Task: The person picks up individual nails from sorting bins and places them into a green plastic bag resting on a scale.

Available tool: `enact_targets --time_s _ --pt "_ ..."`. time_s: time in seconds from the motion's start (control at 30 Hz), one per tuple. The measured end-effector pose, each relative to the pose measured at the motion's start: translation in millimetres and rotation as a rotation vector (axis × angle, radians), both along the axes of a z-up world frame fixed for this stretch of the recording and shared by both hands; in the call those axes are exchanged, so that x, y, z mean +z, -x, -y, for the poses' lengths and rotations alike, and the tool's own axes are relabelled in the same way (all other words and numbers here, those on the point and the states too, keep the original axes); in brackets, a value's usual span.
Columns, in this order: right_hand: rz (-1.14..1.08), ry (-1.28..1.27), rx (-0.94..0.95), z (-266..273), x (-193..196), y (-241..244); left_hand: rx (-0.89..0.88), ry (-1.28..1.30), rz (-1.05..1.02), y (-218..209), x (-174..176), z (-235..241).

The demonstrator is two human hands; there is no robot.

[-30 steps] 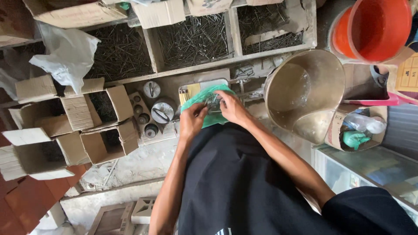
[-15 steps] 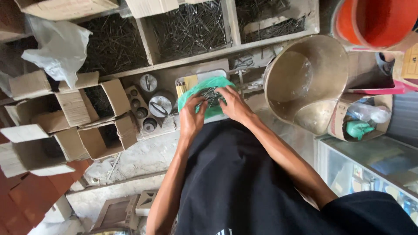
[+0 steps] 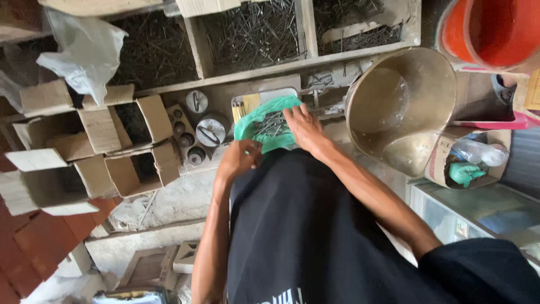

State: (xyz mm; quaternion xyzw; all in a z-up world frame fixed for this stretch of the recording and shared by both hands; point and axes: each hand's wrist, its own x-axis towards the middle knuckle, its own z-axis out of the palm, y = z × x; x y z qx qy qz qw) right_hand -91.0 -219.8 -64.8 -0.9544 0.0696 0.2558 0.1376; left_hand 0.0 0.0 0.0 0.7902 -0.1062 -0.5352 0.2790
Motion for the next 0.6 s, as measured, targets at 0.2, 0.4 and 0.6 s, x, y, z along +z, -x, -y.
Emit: enact_targets --time_s 0.2,0.4,0.6 --pt "0.298 -0.197 -0.187 4 -35 3 0.688 0.352 0.002 -51 49 42" --pt "0.208 -0.06 0.102 26 -97 39 0.127 0.111 0.366 -32 -31 25" --pt "-0.036 0.014 -0.022 16 -90 74 -0.317 -0.03 0.557 8 -33 25"
